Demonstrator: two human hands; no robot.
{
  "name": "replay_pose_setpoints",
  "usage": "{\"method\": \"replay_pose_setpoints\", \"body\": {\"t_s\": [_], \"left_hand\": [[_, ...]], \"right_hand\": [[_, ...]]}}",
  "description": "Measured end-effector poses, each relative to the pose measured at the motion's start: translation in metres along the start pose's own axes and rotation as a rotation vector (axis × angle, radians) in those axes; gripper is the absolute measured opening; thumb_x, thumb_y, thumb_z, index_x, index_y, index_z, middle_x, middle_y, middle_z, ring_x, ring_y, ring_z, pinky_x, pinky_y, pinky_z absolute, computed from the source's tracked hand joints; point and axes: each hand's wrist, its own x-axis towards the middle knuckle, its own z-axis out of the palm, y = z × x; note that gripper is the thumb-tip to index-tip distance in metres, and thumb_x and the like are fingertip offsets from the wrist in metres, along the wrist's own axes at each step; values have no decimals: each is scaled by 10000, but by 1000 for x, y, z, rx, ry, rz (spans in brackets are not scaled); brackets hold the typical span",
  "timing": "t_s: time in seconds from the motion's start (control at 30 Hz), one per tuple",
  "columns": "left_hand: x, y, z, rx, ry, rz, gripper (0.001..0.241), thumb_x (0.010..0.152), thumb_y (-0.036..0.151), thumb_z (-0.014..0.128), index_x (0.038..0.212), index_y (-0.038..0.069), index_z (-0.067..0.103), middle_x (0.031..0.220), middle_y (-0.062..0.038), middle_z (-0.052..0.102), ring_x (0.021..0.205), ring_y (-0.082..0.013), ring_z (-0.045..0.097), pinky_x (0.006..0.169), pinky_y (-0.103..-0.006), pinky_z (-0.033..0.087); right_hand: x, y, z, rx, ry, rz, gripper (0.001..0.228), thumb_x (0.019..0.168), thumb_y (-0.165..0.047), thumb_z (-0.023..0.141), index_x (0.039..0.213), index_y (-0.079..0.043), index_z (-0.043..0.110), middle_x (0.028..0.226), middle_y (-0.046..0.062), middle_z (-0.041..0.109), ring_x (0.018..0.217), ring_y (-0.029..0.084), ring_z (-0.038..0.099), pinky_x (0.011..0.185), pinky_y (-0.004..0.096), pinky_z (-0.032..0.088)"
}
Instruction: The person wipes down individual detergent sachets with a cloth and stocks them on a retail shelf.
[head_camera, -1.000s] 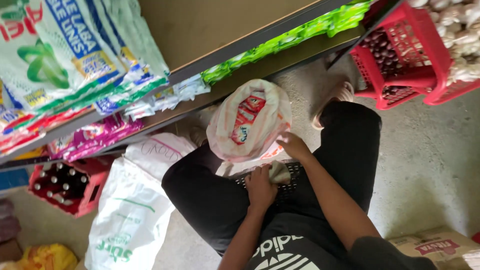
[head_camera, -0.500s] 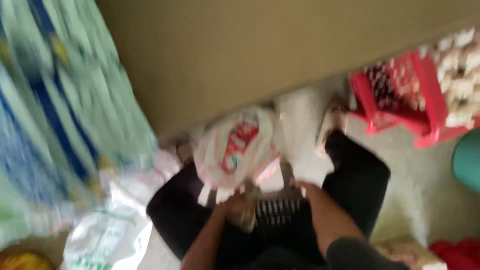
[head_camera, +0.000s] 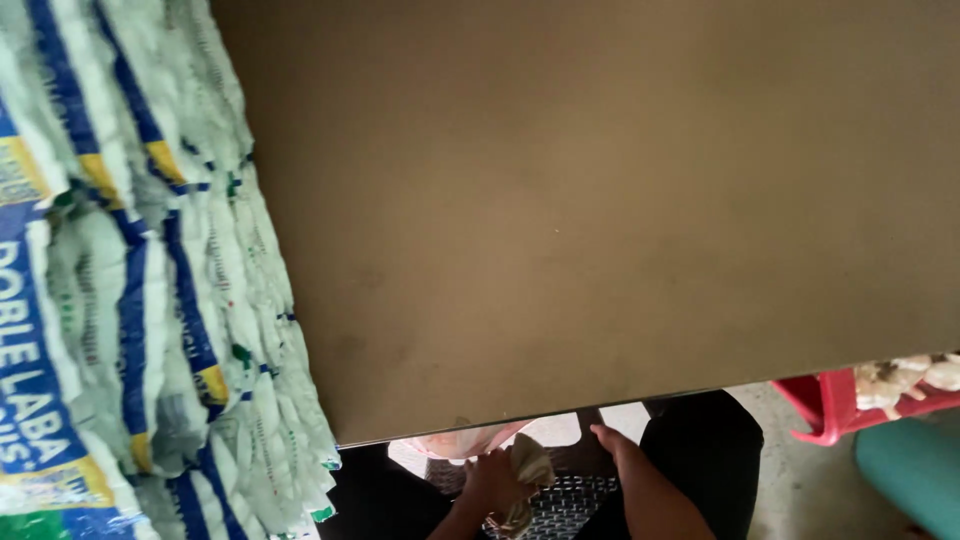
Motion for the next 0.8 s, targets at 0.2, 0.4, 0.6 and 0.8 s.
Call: {"method": "replay_pose_setpoints", "body": {"t_s": [0.2, 0.4, 0.6, 0.8], "left_hand": [[15, 34, 6, -199, 273, 82, 744, 744, 651, 729, 1169, 44, 659, 1100, -197, 729, 1074, -376, 699, 952, -515, 551], [35, 42, 17, -227, 291, 103, 854, 725, 633, 781, 1280, 18, 576, 1138, -252, 679, 1071, -415, 669, 922, -511, 545], [94, 16, 47, -465, 334, 635, 795, 741, 645, 659, 1284, 66, 693, 1223, -186, 744, 1120, -350, 698, 964, -457, 535], [19, 24, 43, -185, 472, 169, 991, 716, 574, 791, 1486, 50, 454, 1234, -213, 678, 1134, -362, 669, 973, -457, 520]], "right_hand": [[-99, -114, -29, -649, 148, -91, 582, 942, -440, 601, 1409, -92, 609, 1418, 182, 621, 1301, 356, 570, 1100, 517, 436], [-59, -152, -7, -1405, 389, -233, 493, 926, -377, 620, 1391, -211, 624, 1374, 168, 645, 1269, 363, 605, 1097, 583, 453], [-103, -146, 38, -1383, 254, -525, 436, 896, -346, 648, 1281, -144, 683, 1243, 171, 697, 1137, 334, 670, 992, 509, 504], [-115, -143, 39, -1260, 17, -833, 385, 860, -309, 683, 1149, -65, 753, 1085, 173, 759, 978, 299, 747, 866, 420, 565]]}}
